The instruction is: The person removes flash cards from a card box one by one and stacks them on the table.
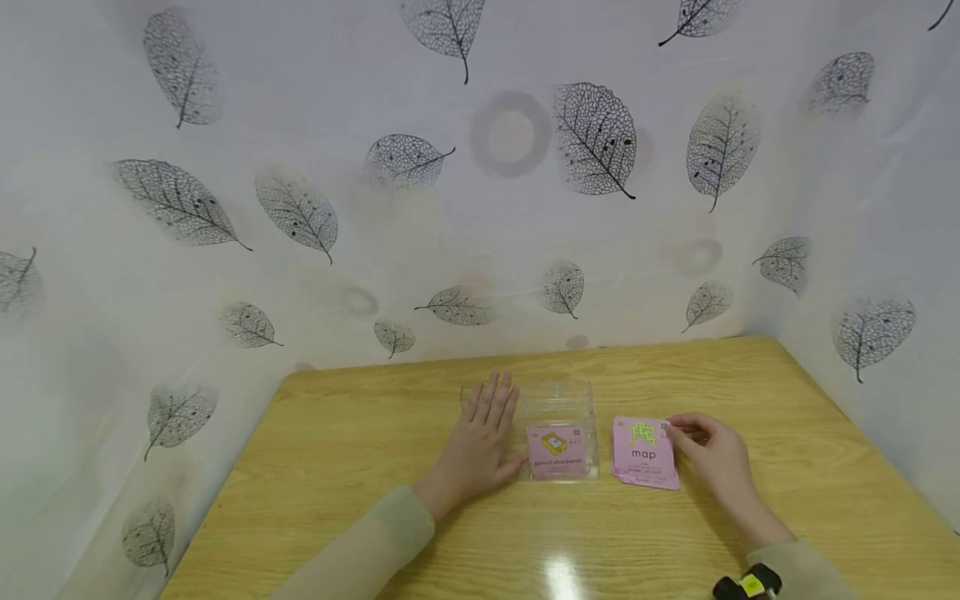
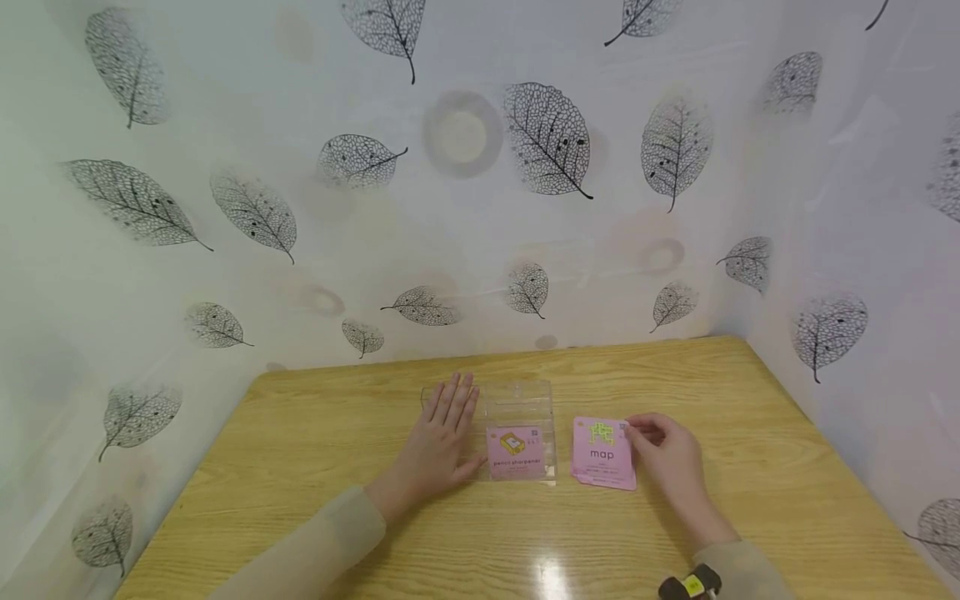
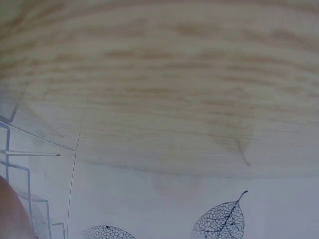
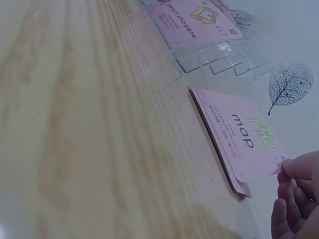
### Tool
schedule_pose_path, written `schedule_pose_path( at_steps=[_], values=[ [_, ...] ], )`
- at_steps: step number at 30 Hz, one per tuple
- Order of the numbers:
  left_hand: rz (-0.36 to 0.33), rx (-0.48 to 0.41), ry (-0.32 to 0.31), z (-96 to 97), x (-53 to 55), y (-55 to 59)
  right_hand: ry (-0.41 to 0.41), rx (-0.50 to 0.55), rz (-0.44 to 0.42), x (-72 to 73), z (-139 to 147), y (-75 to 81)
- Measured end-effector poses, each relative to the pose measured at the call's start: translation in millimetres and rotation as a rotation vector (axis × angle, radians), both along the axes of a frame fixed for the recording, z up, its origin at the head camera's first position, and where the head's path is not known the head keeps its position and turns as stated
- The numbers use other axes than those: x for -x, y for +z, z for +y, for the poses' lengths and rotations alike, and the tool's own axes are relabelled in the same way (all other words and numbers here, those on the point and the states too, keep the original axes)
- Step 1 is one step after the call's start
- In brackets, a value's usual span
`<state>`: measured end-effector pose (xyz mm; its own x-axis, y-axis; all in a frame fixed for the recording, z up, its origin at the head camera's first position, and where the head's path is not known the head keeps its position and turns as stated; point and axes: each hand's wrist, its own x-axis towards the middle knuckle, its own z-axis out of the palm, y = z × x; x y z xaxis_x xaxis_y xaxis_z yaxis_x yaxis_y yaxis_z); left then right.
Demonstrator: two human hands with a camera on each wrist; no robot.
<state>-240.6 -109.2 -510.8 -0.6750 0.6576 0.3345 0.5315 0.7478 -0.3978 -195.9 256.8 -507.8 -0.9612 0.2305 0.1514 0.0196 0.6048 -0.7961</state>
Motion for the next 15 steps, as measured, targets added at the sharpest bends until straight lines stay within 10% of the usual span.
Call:
schedule_pose_path(
  at_steps=[15],
  values=[
    [0.032,-0.009,-0.002,0.2,0.6,-2.0,-0.004,-0.021,-0.007,1.7,1.7,0.4]
  ],
)
